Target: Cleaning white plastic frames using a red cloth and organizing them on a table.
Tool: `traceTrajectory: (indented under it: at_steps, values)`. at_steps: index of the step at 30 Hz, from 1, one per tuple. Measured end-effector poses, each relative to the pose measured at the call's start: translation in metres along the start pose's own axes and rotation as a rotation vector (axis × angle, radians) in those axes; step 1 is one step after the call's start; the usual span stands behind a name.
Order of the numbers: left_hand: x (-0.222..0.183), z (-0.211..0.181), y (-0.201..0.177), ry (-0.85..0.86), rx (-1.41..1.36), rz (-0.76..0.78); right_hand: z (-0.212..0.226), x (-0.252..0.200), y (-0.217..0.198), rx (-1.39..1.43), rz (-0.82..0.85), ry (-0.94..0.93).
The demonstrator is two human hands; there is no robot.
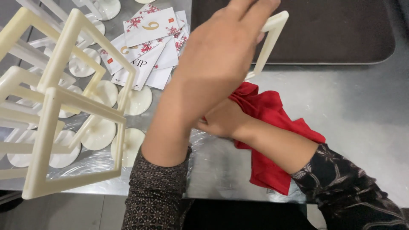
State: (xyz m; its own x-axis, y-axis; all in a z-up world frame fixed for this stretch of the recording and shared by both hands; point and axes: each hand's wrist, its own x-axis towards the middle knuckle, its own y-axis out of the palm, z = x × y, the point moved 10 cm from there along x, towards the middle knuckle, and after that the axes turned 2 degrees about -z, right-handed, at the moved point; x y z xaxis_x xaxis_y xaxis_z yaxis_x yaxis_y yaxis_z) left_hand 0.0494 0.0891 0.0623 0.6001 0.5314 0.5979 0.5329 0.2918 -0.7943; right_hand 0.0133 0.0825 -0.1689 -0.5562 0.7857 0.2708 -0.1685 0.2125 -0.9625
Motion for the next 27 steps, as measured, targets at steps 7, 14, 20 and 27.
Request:
traceTrajectory:
  at_steps: [7, 14, 20, 27]
  values:
    - [-0.006, 0.009, 0.018, 0.312, -0.795, 0.305, -0.001, -0.044, -0.030, 0.252, 0.133, -0.090]
    - [0.007, -0.011, 0.007, 0.412, -1.242, -0.206, -0.031, -0.094, -0.068, 0.371, 0.074, -0.127]
    - [0.006, -0.014, -0.008, 0.392, -1.160, -0.341, -0.096, -0.111, -0.068, 0.218, 0.107, 0.107]
    - [-0.006, -0.039, 0.006, 0.210, -0.728, -0.514, -0.102, -0.082, -0.052, 0.278, 0.060, 0.182]
